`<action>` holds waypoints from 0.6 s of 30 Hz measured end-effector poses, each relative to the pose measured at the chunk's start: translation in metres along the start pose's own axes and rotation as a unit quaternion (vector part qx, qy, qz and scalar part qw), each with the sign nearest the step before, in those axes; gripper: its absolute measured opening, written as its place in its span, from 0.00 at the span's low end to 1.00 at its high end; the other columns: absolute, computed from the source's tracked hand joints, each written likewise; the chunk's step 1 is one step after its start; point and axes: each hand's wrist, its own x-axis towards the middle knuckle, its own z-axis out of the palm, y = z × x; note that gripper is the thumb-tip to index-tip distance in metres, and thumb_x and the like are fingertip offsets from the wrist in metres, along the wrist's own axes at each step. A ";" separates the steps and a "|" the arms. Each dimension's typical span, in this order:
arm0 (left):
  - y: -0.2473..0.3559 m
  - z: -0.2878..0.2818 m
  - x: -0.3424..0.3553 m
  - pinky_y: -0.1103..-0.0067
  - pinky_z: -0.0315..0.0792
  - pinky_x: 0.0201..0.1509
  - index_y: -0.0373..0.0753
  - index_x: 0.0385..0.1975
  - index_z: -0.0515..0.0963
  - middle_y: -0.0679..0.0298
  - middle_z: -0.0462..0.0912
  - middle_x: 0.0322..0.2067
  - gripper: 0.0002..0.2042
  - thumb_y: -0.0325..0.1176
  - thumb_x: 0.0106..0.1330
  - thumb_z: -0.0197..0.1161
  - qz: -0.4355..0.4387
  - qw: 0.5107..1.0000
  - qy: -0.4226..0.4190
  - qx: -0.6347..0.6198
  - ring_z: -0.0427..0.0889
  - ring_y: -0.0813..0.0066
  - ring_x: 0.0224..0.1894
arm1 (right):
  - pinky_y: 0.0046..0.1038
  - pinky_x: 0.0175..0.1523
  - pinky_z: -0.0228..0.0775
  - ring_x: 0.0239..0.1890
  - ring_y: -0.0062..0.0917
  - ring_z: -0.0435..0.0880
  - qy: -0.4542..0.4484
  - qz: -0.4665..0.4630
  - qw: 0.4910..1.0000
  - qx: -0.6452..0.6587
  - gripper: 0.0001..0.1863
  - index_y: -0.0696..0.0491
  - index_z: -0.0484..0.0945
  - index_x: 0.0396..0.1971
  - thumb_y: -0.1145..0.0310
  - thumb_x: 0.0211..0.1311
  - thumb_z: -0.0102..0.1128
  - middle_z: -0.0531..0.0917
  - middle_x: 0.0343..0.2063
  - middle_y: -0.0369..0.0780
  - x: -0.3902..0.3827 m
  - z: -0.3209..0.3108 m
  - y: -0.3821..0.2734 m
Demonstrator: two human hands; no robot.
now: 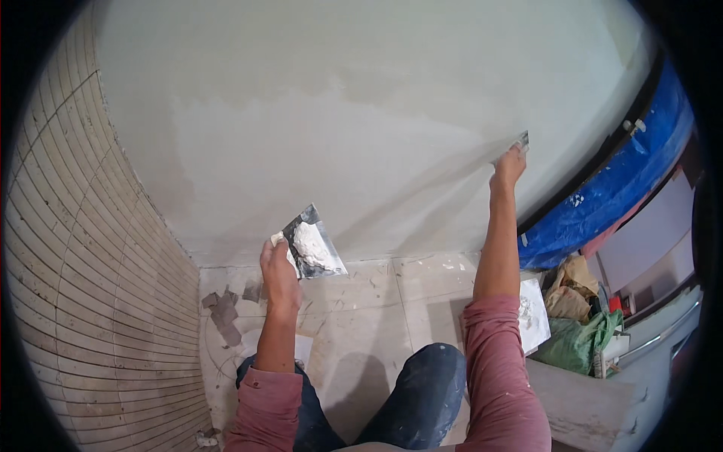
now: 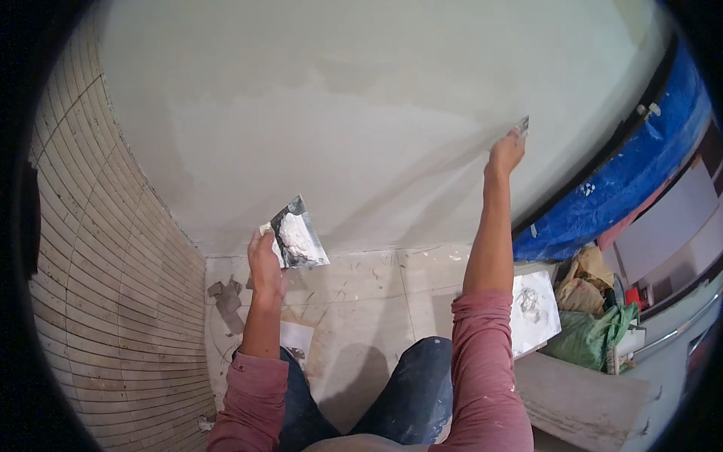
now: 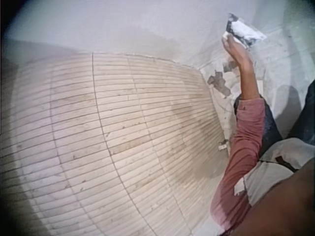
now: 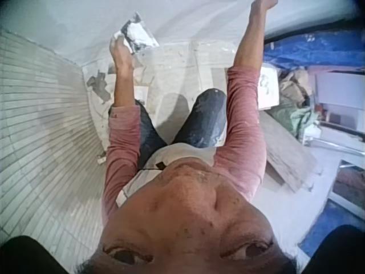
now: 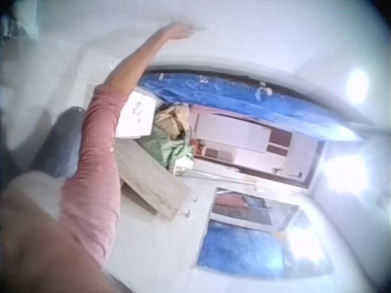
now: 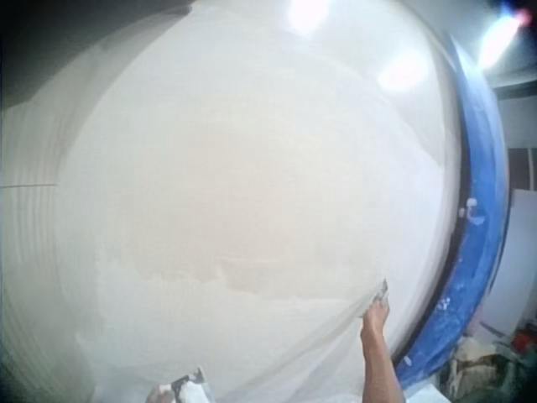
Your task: The person applies white putty to a wall using two spatulas, picking up the putty from a board and spreading it across the wall surface. The person smooths the material into the corner and along the wall face.
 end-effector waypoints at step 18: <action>0.023 -0.019 -0.006 0.74 0.64 0.70 0.24 0.72 0.58 0.50 0.72 0.64 0.32 0.37 0.75 0.56 0.003 0.996 0.039 0.077 0.73 0.65 0.65 | 0.42 0.54 0.66 0.49 0.35 0.79 -0.323 -0.509 0.752 -0.266 0.32 0.46 0.73 0.65 0.75 0.57 0.60 0.79 0.53 0.39 -0.336 0.155 -0.149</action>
